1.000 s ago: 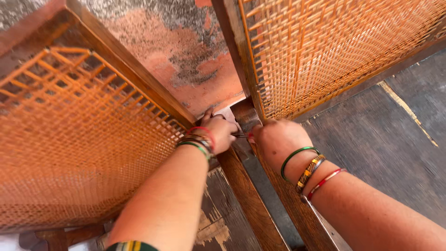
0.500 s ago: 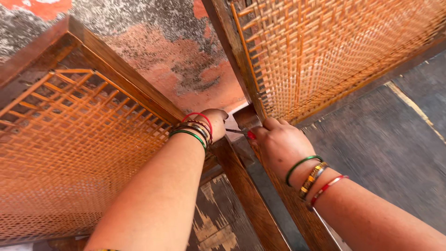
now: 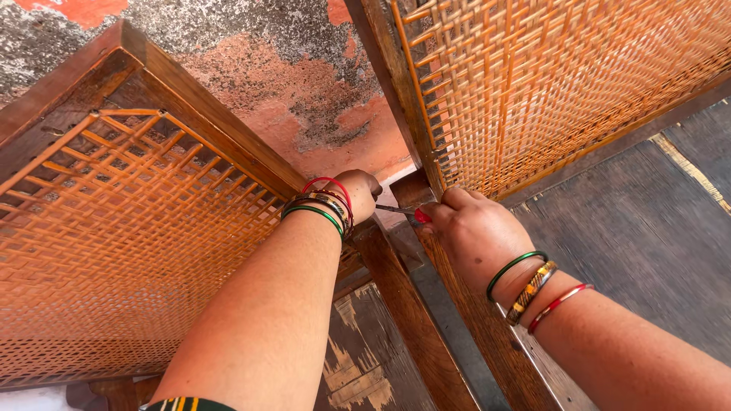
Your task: The person uses a red-handled screwdriver to loosen and remove screws from a wooden chair with a cane backrest. They work on the seat frame and the backrest joints, then lift the chair to access the underside and continue unscrewing fasteners.
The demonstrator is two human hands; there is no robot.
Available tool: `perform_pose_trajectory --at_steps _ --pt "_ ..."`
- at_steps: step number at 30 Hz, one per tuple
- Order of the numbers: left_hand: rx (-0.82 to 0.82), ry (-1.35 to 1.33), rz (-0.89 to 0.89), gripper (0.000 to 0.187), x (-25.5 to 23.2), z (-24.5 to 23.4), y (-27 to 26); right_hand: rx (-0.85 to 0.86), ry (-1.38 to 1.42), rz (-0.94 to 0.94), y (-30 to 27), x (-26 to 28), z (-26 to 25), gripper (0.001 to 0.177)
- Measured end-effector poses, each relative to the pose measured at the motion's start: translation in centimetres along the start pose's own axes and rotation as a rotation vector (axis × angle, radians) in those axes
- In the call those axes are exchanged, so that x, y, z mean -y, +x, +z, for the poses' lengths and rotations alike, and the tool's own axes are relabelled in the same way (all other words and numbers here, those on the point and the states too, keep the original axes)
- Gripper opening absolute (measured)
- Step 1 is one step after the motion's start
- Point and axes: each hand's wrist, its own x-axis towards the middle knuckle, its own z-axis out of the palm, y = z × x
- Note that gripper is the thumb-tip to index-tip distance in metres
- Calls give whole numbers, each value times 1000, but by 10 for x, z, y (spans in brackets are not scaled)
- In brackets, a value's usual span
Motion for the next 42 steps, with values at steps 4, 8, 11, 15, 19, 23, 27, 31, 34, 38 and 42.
perform_pose_trajectory --at_steps 4,8,11,15,19,23,27,31,34,38,42 --pt "-55 -32 53 54 -4 -2 -16 -14 71 -26 4 -5 -3 28" --pt "-33 74 58 39 -10 -1 -37 68 62 -8 17 -10 -8 26" --pt "-163 85 99 26 -14 -1 -43 7 162 -27 24 -11 -15 25" --pt "-158 160 80 27 -15 0 -44 10 76 -14 27 -1 -25 23" --pt "-141 151 53 29 -16 -3 -45 242 -100 268 38 9 -26 28" --pt "-107 53 6 28 -20 -4 -56 308 -45 406 36 15 -19 29" --pt "-121 9 25 32 -22 -10 -63 151 -54 179 25 15 -17 35" --pt "-115 -157 -62 28 -24 -13 -63 196 -160 166 27 19 -17 28" --pt "-112 -268 -157 27 -26 -13 -62 373 -135 348 33 27 -15 27" --pt "-80 -419 -154 29 -25 -7 -62 385 -66 390 26 28 -14 34" --pt "-154 24 28 32 -20 -2 -56 130 -125 136 19 22 -11 32"
